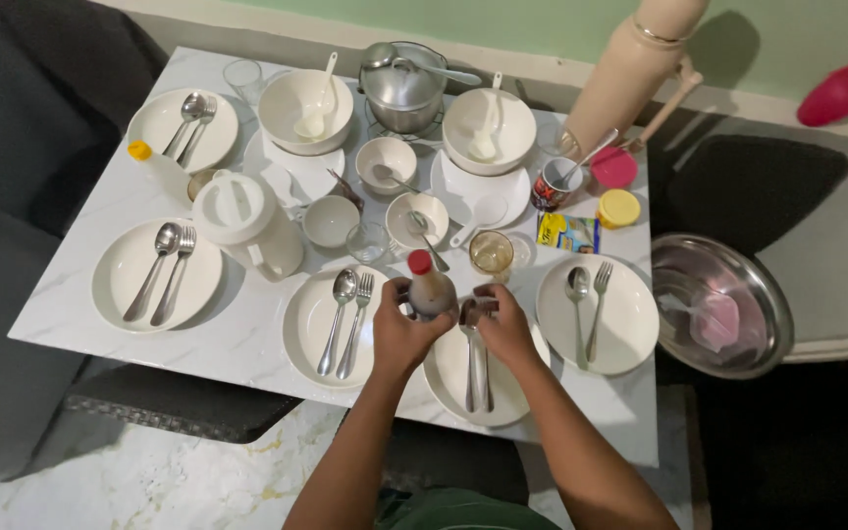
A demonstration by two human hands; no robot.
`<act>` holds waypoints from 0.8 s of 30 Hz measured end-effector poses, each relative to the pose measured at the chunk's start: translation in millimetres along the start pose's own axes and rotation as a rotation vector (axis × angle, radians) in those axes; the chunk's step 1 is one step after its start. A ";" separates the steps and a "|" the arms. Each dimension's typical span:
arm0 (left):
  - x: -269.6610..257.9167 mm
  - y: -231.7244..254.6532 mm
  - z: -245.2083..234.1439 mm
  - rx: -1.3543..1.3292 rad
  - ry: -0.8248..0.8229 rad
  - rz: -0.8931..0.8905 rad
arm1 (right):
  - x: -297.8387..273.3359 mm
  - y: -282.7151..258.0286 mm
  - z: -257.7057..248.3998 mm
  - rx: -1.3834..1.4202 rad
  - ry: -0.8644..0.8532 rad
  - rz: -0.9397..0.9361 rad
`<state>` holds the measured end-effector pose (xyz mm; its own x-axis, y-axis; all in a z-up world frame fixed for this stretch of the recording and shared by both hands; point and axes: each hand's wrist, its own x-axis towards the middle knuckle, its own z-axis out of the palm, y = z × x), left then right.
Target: Organizing condiment bottles on a shelf and tidying plates and glassware on a dining table.
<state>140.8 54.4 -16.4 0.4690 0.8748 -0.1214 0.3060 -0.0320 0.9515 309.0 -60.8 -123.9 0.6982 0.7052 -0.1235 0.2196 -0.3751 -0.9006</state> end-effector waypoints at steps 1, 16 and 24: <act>3.4 -2.4 0.9 0.001 0.004 -0.003 | 10.9 -1.5 0.6 0.001 -0.005 0.000; 37.0 37.8 10.5 -0.252 0.090 0.024 | 91.7 -8.9 25.2 -0.002 -0.348 0.494; 50.9 45.3 33.6 -0.227 0.063 0.041 | 90.9 -1.1 5.0 -0.060 -0.244 0.440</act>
<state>206.4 81.3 11.0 0.4225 0.9037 -0.0697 0.0902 0.0346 0.9953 368.8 6.7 -136.2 0.5553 0.5897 -0.5864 -0.0158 -0.6975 -0.7164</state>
